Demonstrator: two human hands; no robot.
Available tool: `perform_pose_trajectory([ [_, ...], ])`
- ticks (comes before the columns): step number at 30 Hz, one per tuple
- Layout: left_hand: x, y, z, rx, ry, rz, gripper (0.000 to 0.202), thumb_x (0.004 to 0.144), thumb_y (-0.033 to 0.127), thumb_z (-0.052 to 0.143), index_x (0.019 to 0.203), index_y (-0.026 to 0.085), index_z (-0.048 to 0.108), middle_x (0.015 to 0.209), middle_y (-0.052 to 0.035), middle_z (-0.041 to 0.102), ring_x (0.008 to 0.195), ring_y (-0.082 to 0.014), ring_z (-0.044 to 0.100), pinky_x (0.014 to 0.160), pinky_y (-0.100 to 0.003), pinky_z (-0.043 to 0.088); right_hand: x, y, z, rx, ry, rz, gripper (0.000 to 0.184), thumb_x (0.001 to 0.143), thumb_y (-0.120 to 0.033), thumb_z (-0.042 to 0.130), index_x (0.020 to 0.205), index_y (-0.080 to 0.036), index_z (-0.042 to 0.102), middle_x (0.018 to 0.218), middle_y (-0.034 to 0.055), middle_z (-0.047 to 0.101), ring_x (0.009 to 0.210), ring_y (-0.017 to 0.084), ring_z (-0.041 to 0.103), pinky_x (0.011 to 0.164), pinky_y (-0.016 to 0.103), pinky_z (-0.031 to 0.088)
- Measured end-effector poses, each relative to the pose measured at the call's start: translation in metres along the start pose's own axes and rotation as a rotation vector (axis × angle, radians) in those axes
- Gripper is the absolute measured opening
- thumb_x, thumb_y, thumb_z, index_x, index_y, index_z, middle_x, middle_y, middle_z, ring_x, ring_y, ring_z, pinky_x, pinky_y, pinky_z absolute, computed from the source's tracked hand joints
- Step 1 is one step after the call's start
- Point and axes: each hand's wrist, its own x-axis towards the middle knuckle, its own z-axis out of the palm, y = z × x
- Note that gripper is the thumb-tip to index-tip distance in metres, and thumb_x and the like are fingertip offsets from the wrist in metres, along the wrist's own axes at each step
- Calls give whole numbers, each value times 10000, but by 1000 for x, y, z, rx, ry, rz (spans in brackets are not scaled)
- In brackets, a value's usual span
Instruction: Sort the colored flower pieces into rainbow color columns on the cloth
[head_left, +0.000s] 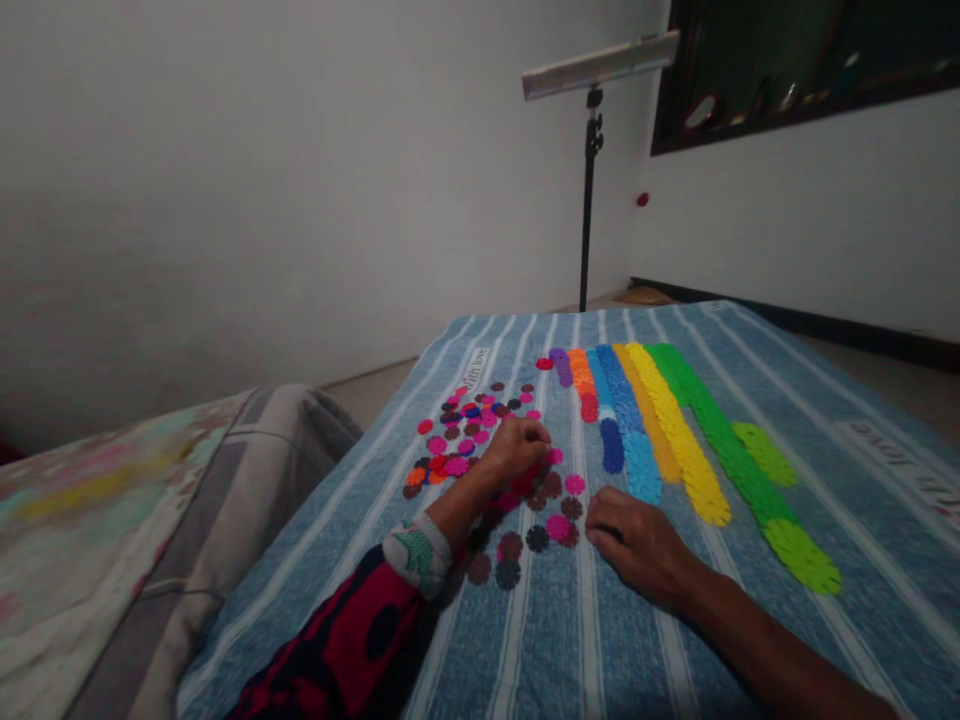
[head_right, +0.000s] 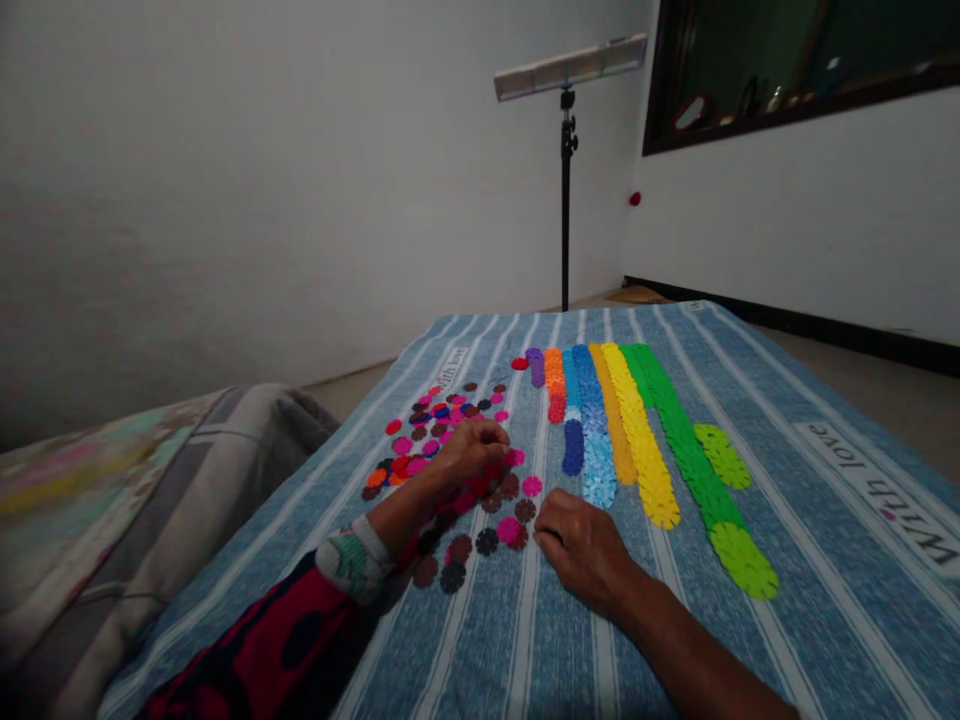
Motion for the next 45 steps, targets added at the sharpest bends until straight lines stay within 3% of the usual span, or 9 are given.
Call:
perform_pose_trajectory([
  [4,-12,-6,-10,34,-6,-44,51,630,87,571,607,126,593,506,39,550,461,-66,488,476,-169,374,-1,2,1,-2,-9,8,200,876,-135,481,725,-196,598,789,8,562,775,152,582,710,268,418],
  [10,-3,1,36,89,-204,-62,73,659,114,557,671,124,628,538,21,592,472,-81,513,478,-178,399,-1,2,2,6,3,19,201,874,-143,478,729,-193,608,798,14,565,768,154,585,712,274,427],
  [15,14,10,63,266,-215,-3,102,647,99,545,626,118,643,531,24,574,497,-84,505,519,-190,410,0,4,3,0,4,25,198,863,-126,484,739,-194,623,808,17,575,772,154,592,718,270,442],
  [22,23,17,70,331,-216,67,114,640,75,558,550,124,609,505,35,538,505,-78,474,513,-178,376,1,2,2,16,11,22,206,866,-114,493,728,-190,626,804,18,577,770,152,596,713,269,440],
  [30,28,10,73,300,-203,68,93,632,98,557,579,121,630,515,31,547,517,-82,488,527,-181,392,1,4,3,13,19,21,197,866,-114,504,725,-186,622,808,16,576,766,143,596,711,260,441],
  [33,23,9,58,268,-176,57,84,634,110,555,582,119,621,520,21,557,511,-83,487,519,-187,384,2,3,3,3,25,19,201,872,-121,498,727,-196,615,796,7,580,769,139,594,719,254,445],
  [36,10,6,28,218,-144,3,83,654,127,546,624,126,623,519,19,561,487,-86,488,496,-192,371,2,2,3,-5,25,14,206,873,-126,490,721,-202,606,792,4,584,764,137,591,710,252,444],
  [40,-19,-5,-34,222,-2,0,47,635,135,566,604,137,601,523,33,539,513,-85,486,520,-192,379,-2,3,3,-2,21,2,217,880,-148,471,711,-206,595,776,7,571,747,148,583,687,264,442],
  [45,-63,-28,-111,156,317,-153,58,640,164,549,592,142,573,492,46,515,472,-83,467,494,-198,362,-7,9,5,-14,4,16,221,896,-217,476,717,-224,605,774,9,596,726,159,601,675,277,467],
])
